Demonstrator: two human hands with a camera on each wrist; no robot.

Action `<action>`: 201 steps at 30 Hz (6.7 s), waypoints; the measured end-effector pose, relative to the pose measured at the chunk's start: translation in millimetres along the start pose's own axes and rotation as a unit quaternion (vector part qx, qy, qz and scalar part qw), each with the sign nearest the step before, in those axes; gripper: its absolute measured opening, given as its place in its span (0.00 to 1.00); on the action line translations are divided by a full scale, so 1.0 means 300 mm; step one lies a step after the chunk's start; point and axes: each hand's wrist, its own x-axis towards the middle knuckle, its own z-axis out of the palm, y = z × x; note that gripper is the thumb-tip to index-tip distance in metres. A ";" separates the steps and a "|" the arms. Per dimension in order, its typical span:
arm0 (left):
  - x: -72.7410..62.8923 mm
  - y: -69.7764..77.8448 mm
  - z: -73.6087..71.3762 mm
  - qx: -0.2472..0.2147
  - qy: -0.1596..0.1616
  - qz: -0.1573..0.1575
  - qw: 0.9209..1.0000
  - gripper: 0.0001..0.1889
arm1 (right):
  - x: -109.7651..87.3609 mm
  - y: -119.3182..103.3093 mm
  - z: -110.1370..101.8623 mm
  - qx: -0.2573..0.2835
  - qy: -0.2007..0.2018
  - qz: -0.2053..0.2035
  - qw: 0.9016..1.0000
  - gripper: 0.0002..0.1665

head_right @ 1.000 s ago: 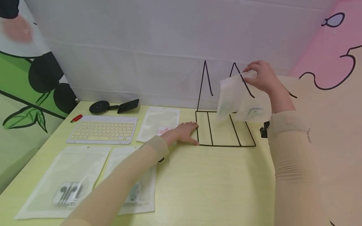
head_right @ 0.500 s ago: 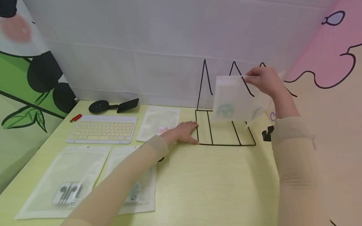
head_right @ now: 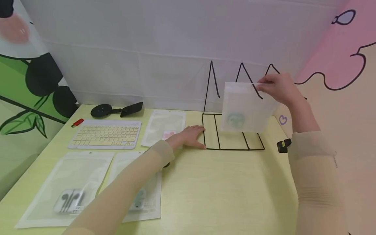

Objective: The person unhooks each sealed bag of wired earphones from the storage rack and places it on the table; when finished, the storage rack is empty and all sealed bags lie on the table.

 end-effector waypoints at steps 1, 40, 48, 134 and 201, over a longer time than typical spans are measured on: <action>-0.001 0.001 -0.001 -0.001 0.000 0.000 1.000 0.51 | -0.009 -0.003 0.000 0.003 0.002 -0.001 1.000 0.23; -0.015 0.004 -0.009 0.025 -0.004 0.006 1.000 0.50 | -0.289 -0.046 -0.006 0.079 0.126 0.027 0.989 0.12; -0.016 0.008 -0.017 0.026 -0.005 0.007 1.000 0.50 | -0.341 -0.058 -0.001 0.097 0.132 -0.014 0.986 0.03; -0.006 0.016 -0.014 0.041 -0.011 -0.013 0.999 0.50 | -0.353 -0.188 0.764 0.122 -0.318 -0.264 0.902 0.44; -0.029 0.022 -0.016 0.026 -0.012 -0.005 1.000 0.50 | -0.179 0.369 0.226 0.496 0.208 0.139 0.831 0.36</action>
